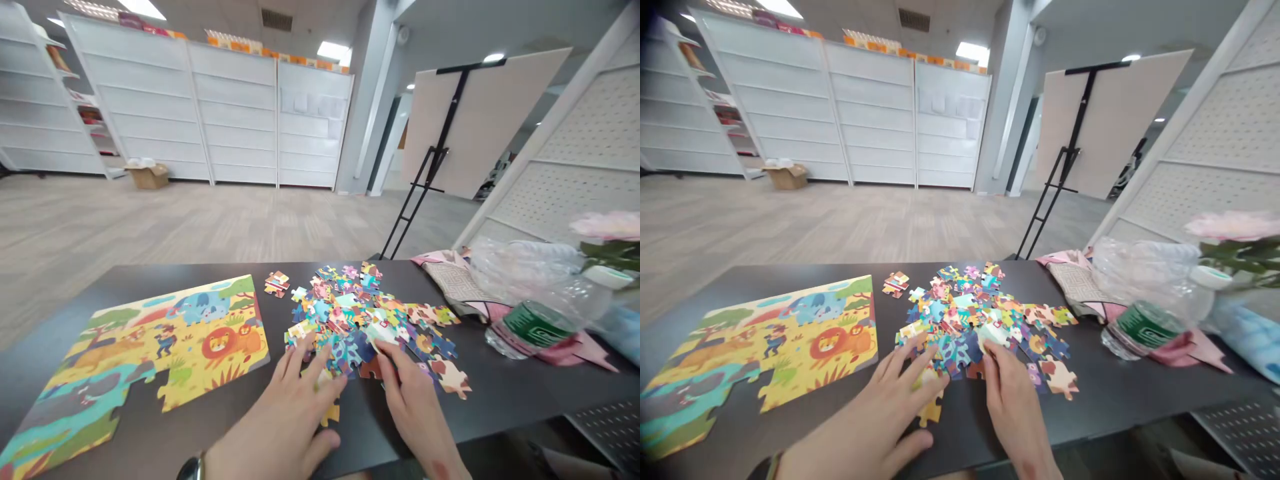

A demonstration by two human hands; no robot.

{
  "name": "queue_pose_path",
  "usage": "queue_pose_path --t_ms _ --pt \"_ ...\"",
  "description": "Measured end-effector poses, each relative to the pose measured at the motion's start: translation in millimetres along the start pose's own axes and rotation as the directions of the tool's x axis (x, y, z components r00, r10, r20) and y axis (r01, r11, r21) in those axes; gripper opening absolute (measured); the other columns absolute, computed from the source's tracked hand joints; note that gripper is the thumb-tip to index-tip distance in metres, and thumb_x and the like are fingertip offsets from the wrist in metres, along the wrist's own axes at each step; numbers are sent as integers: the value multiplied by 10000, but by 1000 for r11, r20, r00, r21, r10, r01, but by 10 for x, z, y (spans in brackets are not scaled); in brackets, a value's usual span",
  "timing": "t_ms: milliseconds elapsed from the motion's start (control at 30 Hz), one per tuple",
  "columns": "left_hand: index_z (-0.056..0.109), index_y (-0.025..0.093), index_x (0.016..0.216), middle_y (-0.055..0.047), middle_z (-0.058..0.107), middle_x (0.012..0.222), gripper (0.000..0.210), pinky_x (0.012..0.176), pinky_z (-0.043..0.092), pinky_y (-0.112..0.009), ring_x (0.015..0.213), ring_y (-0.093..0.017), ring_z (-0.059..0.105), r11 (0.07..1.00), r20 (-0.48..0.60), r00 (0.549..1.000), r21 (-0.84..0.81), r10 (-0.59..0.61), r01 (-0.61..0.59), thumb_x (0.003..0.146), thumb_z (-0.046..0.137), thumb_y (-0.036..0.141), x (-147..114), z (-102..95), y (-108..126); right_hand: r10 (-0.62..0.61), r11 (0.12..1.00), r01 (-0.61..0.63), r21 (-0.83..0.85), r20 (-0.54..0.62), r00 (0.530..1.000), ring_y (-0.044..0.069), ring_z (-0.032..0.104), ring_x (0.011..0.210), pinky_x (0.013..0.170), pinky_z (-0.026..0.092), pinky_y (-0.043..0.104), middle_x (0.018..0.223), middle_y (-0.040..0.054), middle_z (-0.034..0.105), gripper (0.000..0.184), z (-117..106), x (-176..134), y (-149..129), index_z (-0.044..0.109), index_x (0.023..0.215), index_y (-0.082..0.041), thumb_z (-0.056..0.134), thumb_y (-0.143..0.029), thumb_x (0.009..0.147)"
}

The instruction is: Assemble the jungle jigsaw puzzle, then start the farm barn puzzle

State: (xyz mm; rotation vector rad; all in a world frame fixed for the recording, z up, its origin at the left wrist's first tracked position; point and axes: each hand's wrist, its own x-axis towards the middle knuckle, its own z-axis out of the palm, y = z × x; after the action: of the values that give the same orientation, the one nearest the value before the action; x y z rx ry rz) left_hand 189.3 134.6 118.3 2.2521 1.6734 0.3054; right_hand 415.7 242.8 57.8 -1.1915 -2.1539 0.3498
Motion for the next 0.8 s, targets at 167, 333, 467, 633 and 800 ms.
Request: queue_pose_path --t_ms 167,333,467,633,800 --pt "291 268 1575 -162 179 1666 968 1162 197 -703 1498 -506 100 995 -20 995 26 -101 101 787 695 659 403 -52 -238 27 1000 -27 2 -58 998 260 651 1142 983 532 470 1222 99 699 368 -26 -2 34 625 1224 -228 343 -356 1026" --pt "407 252 1514 -151 364 1584 796 1164 278 -634 1477 -451 234 1000 -49 999 18 -4 5 850 667 605 489 62 -404 -58 998 58 -7 45 997 278 561 1282 1061 481 499 1354 104 625 279 -122 19 -46 674 1132 -245 462 -333 975" --pt "550 291 1358 -90 528 1409 487 1134 376 -559 1395 -358 383 992 -145 982 21 125 -124 902 681 401 394 74 -349 -156 985 162 -53 112 981 271 442 1398 1139 393 523 1510 110 486 374 -137 295 -119 608 1303 -240 465 -250 957" --pt "604 277 1226 -47 589 1332 271 1127 377 -589 1356 -337 431 986 -203 965 45 166 -160 956 609 291 353 174 -274 -273 945 312 -97 287 918 305 405 1416 1142 356 560 1516 119 485 576 70 801 -11 530 1422 -211 507 -126 853" --pt "619 287 1161 -13 621 1290 200 1117 381 -580 1326 -320 467 986 -231 959 26 165 -163 969 577 250 352 256 -276 -243 966 257 -37 221 944 244 616 1156 1025 470 442 1236 82 684 381 87 988 214 626 1269 -226 569 -245 892"
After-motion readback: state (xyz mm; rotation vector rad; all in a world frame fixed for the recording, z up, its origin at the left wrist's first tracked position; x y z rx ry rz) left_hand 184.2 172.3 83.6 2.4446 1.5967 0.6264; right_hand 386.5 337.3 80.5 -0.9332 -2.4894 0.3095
